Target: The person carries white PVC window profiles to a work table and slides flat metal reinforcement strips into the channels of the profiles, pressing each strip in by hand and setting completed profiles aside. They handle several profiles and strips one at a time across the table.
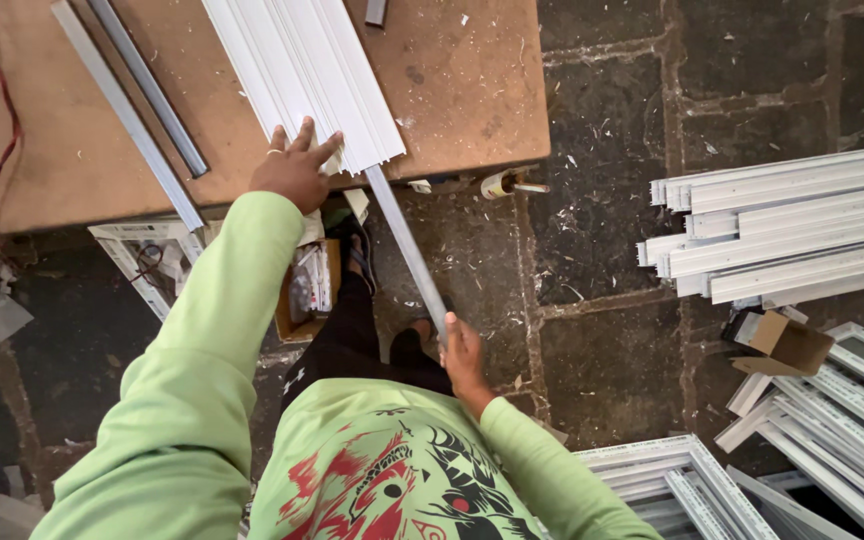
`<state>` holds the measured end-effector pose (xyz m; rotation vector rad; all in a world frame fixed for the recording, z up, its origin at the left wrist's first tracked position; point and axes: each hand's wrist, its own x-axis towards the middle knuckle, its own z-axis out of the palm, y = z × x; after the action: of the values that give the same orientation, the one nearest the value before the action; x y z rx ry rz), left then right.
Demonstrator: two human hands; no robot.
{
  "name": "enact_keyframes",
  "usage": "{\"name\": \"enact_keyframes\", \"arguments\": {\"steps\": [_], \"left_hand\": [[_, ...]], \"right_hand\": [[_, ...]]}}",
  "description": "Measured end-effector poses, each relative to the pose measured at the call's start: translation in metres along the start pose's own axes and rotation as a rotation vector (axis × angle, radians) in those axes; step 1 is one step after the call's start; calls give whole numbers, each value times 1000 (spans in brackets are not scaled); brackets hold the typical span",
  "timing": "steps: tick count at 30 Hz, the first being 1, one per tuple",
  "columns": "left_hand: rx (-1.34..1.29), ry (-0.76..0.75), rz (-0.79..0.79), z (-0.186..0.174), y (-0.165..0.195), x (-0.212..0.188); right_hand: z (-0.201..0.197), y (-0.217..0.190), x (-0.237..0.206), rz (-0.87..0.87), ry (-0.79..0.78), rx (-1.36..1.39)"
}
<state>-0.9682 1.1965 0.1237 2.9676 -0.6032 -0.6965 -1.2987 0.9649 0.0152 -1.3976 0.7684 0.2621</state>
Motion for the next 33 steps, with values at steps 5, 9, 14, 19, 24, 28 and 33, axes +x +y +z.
{"name": "enact_keyframes", "arguments": {"steps": [5,9,14,19,24,28,33], "left_hand": [[-55,77,-121,0,17,-17],[-45,236,-63,7,18,-21],[-28,253,-45,19,15,-16],[3,280,-63,20,17,-12],[-73,300,-100,24,18,-13],[-44,386,-105,35,18,-13],[-401,535,-100,53,4,-19]], "right_hand": [[17,6,-11,-57,9,-42],[35,16,-10,-79,-28,62],[37,22,8,-61,-11,69],[19,12,15,-28,-24,43],[18,-5,16,6,-46,77],[13,-21,19,-61,-107,-211],[-3,-33,20,-43,-4,-336]]}}
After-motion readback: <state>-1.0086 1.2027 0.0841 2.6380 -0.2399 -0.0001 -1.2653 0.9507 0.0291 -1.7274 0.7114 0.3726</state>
